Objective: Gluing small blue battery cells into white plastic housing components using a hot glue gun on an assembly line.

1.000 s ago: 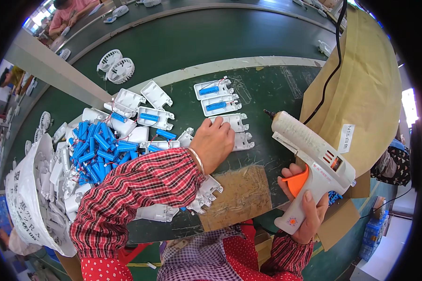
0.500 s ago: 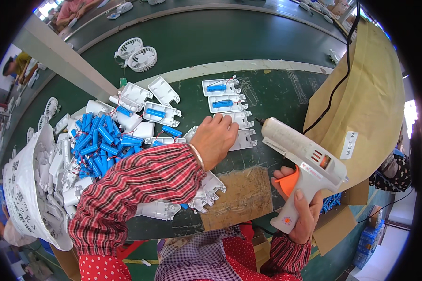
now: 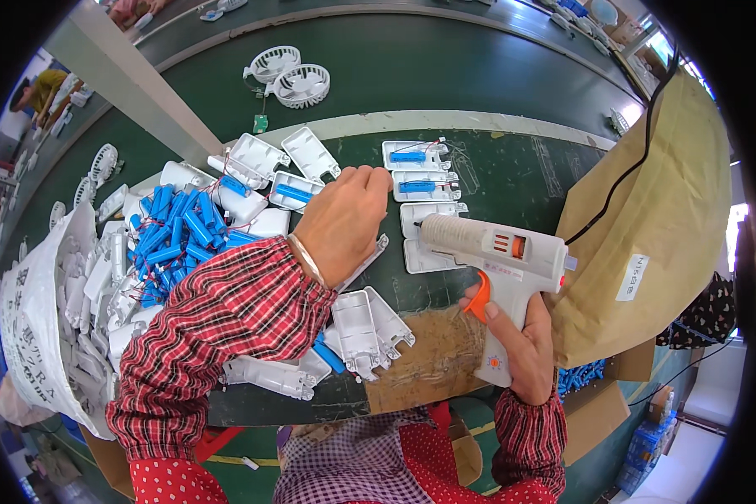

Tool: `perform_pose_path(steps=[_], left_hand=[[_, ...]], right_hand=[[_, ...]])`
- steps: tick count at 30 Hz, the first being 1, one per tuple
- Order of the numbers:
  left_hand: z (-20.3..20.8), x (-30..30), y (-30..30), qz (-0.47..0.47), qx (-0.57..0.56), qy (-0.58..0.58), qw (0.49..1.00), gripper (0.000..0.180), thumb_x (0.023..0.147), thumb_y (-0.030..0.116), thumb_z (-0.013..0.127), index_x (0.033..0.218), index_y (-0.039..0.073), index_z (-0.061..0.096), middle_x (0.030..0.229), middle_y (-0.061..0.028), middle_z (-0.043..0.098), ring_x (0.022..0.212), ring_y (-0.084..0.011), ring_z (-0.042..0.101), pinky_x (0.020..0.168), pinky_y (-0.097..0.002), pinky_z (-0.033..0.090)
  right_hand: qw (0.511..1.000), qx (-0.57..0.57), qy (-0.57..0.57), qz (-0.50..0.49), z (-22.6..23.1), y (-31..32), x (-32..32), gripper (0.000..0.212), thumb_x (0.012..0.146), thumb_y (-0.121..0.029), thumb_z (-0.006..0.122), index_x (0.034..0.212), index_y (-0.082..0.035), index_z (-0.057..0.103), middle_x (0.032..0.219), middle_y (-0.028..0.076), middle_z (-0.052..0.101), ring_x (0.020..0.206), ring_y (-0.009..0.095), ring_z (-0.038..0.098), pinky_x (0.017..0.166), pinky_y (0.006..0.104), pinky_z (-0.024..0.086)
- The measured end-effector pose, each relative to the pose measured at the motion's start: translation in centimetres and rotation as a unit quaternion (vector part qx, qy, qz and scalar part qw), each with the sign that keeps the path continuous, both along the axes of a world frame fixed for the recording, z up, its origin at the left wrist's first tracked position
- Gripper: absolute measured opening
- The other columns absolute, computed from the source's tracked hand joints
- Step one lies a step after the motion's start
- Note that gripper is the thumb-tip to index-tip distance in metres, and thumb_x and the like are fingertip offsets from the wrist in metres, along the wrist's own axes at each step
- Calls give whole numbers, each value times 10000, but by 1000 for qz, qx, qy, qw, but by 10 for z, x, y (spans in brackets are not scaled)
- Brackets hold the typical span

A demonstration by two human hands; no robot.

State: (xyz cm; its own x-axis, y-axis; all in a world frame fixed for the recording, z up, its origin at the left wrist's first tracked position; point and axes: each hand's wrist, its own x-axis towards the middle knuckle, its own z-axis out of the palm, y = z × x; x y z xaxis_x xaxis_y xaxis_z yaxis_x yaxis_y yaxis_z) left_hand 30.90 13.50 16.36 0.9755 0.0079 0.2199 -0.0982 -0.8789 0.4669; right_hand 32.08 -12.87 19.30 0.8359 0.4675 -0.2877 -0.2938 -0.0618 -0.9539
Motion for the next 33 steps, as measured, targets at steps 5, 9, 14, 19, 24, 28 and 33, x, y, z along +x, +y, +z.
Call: perform_pose_path(steps=[5,9,14,19,24,28,33], left_hand=[[4,2,2,0,13,-9,1000,263,825,30,643,1058,-4,527,1035,-185,591,964,-362,594,791,-403,510],[12,9,4,-4,8,-37,999,258,819,27,651,1046,-3,531,1020,-185,593,954,-363,595,784,-403,509],[16,14,16,8,16,-79,997,237,815,23,651,1018,-10,532,991,-195,604,894,-376,605,757,-415,504],[40,17,35,25,66,-157,985,176,808,2,644,964,-16,565,880,-169,614,787,-322,622,688,-385,491],[55,14,57,35,111,-156,981,141,805,13,649,930,-18,592,819,-160,626,739,-318,626,658,-355,491],[16,3,76,-31,148,-27,988,110,752,4,657,851,29,615,831,-144,592,836,-338,608,710,-423,496],[-17,-4,84,-34,264,50,963,140,743,40,658,880,46,633,955,-113,577,970,-308,578,776,-391,514]], right_hand=[[999,-45,-8,10,1,2,2,388,932,-62,572,1272,62,434,1123,138,618,1016,181,613,914,323,480],[999,-33,-8,-15,7,-1,1,346,937,-68,567,1244,48,460,1053,104,628,960,161,609,882,317,484],[998,-27,-27,-42,-1,-13,5,315,936,-79,571,1214,38,481,1025,83,625,927,156,610,858,297,482],[998,-25,-39,-44,-18,-18,9,303,932,-86,578,1201,23,489,1013,79,626,905,148,608,841,289,482],[997,-15,-61,-34,-46,-29,15,297,930,-83,569,1197,18,485,981,71,624,863,139,598,791,277,477],[997,25,-46,-53,-39,-28,4,327,930,-78,557,1223,33,464,990,104,628,870,172,610,817,305,484],[993,58,-31,-100,-29,-29,-8,394,932,-66,541,1287,61,428,1105,179,629,999,252,636,920,363,486]])
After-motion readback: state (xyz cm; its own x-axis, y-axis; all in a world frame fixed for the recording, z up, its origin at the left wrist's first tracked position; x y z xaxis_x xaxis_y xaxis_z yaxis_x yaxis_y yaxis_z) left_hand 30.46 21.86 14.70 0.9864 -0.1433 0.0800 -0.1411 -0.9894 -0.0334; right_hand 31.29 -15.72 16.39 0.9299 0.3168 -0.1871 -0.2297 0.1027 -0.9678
